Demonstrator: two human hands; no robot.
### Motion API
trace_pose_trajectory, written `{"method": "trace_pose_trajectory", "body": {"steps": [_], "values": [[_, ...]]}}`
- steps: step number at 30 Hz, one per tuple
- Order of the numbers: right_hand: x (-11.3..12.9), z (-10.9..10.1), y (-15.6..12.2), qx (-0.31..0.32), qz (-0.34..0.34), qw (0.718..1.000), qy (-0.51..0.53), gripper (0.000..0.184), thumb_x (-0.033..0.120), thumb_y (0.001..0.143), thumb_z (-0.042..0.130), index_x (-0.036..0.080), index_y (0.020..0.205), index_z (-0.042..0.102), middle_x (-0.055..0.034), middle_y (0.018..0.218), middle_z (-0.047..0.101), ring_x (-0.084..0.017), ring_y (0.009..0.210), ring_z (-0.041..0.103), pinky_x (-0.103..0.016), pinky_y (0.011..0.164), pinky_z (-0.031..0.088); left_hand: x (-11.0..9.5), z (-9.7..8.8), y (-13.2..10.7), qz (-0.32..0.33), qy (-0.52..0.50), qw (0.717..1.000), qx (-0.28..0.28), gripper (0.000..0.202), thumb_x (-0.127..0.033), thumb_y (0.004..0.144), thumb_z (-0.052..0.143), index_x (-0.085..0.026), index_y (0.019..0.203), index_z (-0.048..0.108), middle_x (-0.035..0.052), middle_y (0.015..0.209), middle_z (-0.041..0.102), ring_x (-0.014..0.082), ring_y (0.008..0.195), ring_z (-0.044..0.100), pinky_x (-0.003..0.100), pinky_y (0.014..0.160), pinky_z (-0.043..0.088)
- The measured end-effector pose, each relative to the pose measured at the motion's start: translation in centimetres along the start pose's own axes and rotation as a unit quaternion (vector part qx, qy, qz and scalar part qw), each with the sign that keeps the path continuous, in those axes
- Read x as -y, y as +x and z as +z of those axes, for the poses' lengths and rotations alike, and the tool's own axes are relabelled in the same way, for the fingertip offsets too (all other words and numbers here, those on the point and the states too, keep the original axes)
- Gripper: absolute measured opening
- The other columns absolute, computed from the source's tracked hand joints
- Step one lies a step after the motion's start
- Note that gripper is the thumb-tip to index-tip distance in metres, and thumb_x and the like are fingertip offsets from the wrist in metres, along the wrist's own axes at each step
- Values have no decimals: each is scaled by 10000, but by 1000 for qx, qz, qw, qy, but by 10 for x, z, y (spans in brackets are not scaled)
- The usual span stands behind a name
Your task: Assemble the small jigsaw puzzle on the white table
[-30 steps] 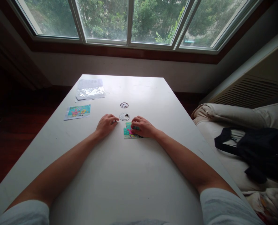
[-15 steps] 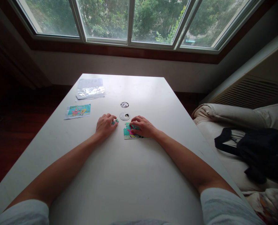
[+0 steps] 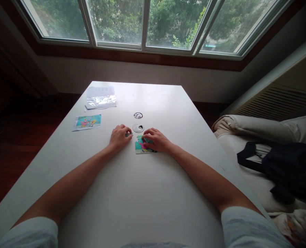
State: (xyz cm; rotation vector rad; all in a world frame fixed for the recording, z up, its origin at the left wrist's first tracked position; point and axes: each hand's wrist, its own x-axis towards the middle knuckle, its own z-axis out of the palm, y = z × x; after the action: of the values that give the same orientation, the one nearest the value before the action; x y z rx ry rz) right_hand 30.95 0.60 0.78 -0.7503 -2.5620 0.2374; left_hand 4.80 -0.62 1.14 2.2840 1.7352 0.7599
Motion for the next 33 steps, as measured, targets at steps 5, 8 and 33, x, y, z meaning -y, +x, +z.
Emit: {"method": "trace_pose_trajectory", "body": {"steps": [5,8,33], "values": [[0,3,1,-2,4,1000,-6,284,422,929,646,243,1148,672,-105,1156,637,-258,1060,553,-423,939,451,-2,4,0,11,-11,1000,27,118,-286,820,647,-254,916,707,56,1003,639,267,1005,560,434,905,446],[1,4,2,-3,3,1000,-8,281,414,925,653,239,1144,671,-105,1154,636,-257,1058,551,-422,939,447,-4,6,-1,16,-19,999,34,123,-283,808,655,-253,919,699,57,1018,632,269,1015,557,437,906,442],[2,3,2,-2,3,1000,-3,278,411,915,664,249,1141,673,-103,1147,642,-257,1050,553,-424,932,450,-11,5,-5,62,-14,998,29,130,-285,863,634,-280,966,712,56,1042,627,264,1021,550,431,922,428]]}}
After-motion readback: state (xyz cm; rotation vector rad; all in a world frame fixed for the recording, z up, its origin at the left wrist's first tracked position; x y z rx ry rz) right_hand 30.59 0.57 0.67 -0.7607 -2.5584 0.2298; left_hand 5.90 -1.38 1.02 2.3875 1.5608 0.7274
